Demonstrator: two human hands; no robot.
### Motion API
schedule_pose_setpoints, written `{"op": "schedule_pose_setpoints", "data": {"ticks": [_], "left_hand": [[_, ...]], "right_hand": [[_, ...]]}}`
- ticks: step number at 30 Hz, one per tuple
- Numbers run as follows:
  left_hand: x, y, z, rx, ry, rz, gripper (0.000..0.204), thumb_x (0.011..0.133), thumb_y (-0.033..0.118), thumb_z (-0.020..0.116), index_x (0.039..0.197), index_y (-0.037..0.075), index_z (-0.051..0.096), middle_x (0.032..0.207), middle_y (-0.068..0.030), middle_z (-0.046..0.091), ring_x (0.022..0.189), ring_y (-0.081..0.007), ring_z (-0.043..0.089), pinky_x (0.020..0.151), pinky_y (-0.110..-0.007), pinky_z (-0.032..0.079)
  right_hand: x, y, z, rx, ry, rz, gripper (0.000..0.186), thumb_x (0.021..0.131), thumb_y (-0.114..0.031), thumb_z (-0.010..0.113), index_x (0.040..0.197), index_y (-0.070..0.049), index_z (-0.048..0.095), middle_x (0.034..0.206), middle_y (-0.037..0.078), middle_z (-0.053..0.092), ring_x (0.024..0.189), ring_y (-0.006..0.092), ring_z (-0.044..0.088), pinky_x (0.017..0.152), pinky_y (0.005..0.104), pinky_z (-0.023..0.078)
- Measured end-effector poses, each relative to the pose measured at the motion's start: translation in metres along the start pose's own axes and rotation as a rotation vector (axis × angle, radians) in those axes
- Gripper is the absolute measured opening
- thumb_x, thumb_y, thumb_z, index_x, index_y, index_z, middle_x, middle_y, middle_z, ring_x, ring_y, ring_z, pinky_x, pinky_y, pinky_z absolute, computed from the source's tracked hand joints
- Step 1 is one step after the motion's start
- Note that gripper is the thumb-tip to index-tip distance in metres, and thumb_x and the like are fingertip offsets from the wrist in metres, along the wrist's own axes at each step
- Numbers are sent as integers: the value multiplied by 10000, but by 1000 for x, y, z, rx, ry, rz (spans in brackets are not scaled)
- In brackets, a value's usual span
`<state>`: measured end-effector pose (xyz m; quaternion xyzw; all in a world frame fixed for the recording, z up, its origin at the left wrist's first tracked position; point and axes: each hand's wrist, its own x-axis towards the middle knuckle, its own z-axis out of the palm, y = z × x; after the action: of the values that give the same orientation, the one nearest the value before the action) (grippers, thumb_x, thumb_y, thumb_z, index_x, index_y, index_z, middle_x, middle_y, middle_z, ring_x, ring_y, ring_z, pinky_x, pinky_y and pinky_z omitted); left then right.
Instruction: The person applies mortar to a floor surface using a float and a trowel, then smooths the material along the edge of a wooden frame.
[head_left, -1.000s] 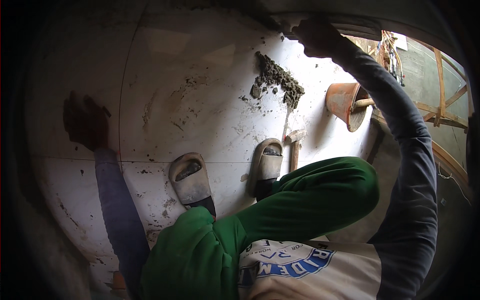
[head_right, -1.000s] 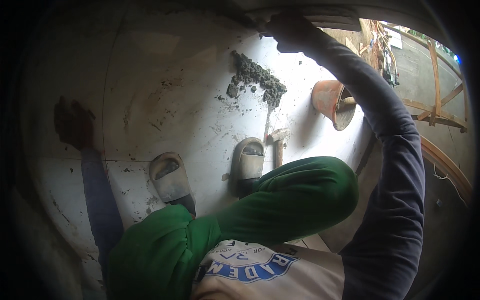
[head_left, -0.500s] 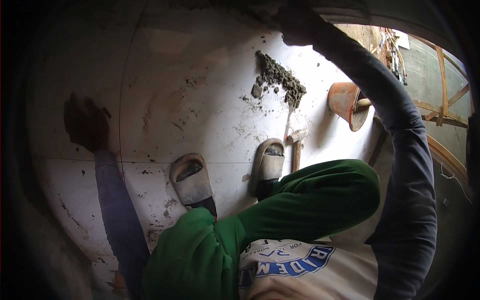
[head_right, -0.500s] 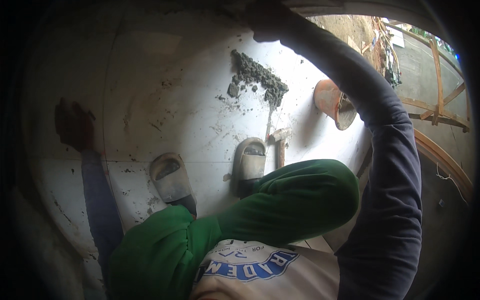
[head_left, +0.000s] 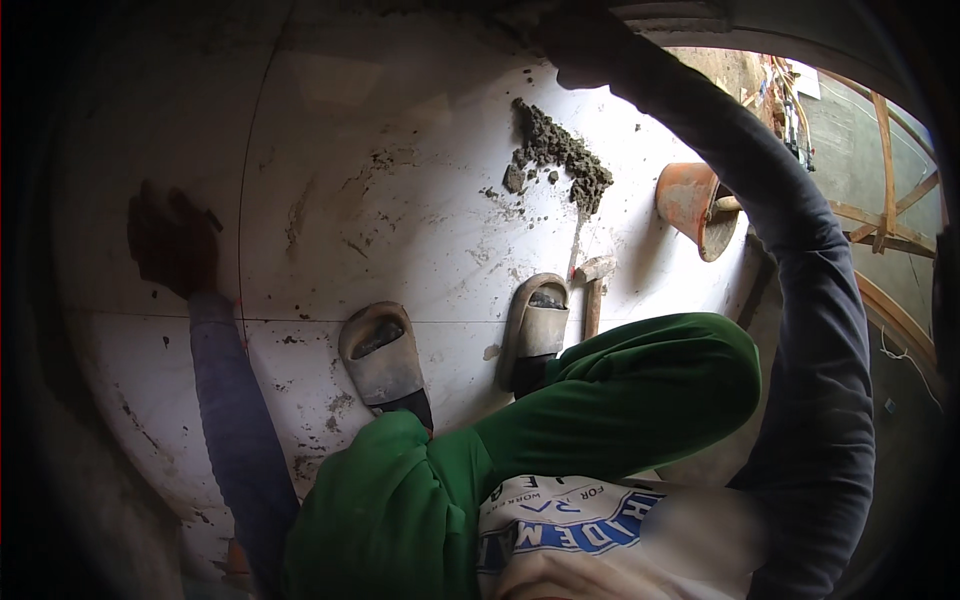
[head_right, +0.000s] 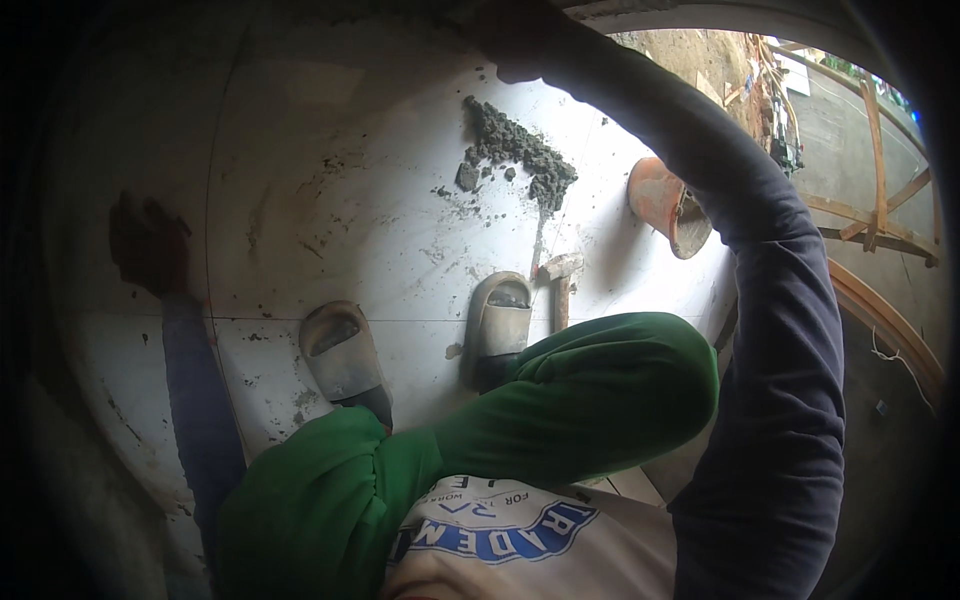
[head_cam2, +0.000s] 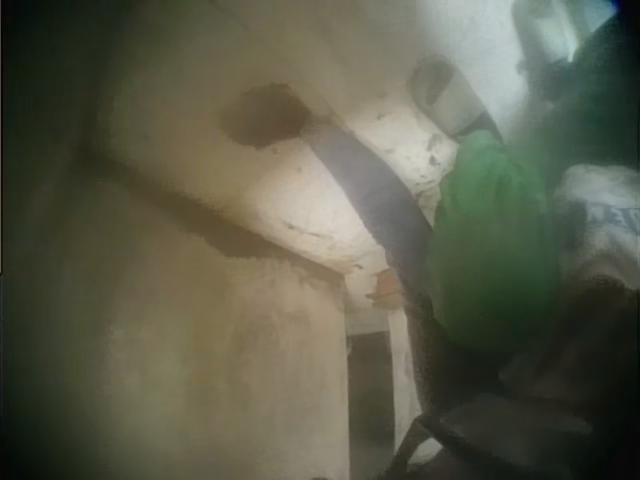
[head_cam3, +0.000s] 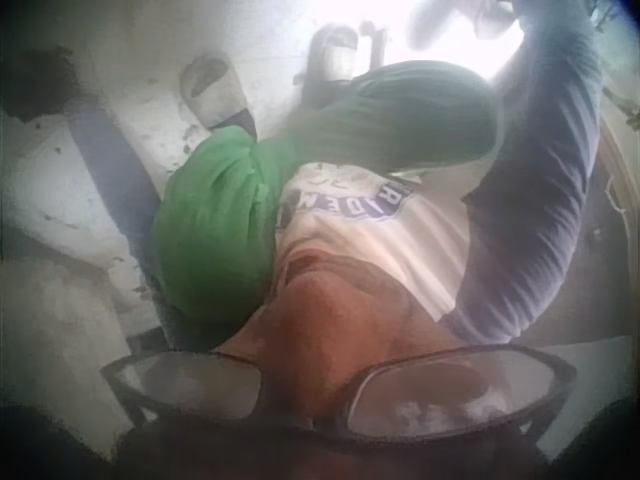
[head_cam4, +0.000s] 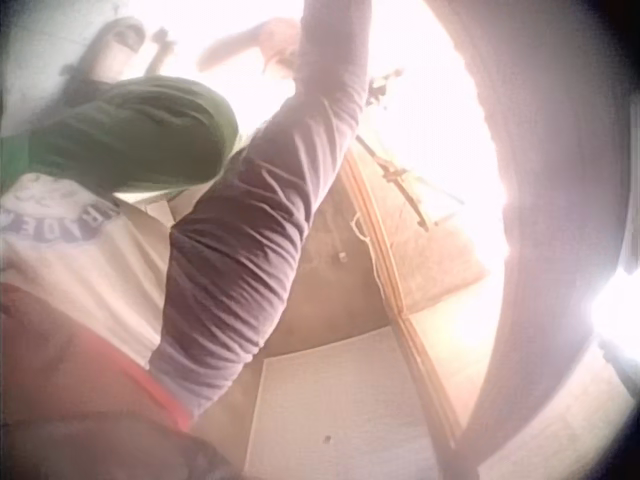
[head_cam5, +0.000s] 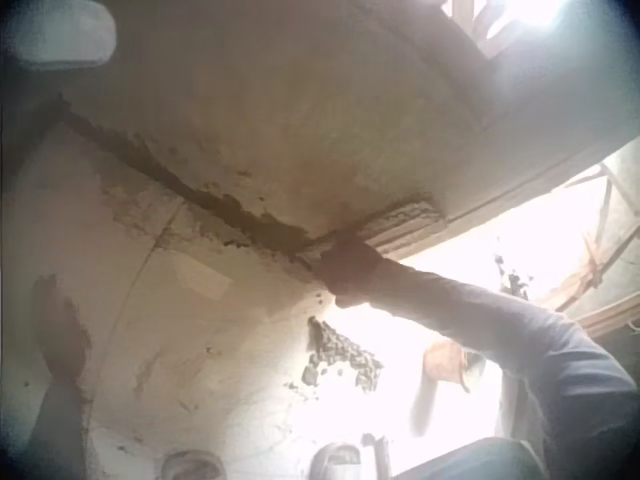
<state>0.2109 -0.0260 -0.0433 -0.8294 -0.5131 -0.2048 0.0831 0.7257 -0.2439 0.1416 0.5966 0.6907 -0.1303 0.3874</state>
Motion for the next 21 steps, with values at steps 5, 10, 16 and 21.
{"op": "schedule_pose_setpoints", "data": {"ticks": [5, 10, 16, 21], "left_hand": [[-4, 13, -1, 58, -62, -44, 521, 1126, 506, 526, 1565, 232, 585, 1593, -118, 589, 1482, -367, 531, 1203, -563, 439], [2, -8, -5, 16, -18, 16, 505, 1120, 483, 553, 1555, 230, 594, 1580, -126, 600, 1469, -377, 539, 1193, -558, 449], [-1, 1, -3, 27, 1, 3, 496, 1122, 479, 547, 1548, 229, 600, 1573, -128, 603, 1465, -372, 542, 1187, -551, 457], [0, 1, -3, 35, -22, -8, 502, 1124, 482, 540, 1553, 227, 596, 1581, -126, 595, 1466, -367, 539, 1196, -547, 447]], "right_hand": [[-28, 1, 12, 33, -187, -88, 160, 683, -108, 779, 837, -138, 748, 854, 76, 751, 784, 306, 740, 734, 477, 577], [-57, 21, 19, -12, 202, -68, 431, 677, 7, 706, 1093, -103, 740, 814, 71, 714, 794, 337, 733, 766, 517, 563], [-36, 40, 68, -39, 290, -135, 516, 705, -51, 752, 1218, -99, 762, 879, 92, 762, 847, 353, 753, 784, 511, 580], [-28, 17, 51, -31, 121, 3, 399, 709, -125, 790, 1107, -127, 803, 893, 97, 783, 907, 332, 766, 810, 481, 604]]}}
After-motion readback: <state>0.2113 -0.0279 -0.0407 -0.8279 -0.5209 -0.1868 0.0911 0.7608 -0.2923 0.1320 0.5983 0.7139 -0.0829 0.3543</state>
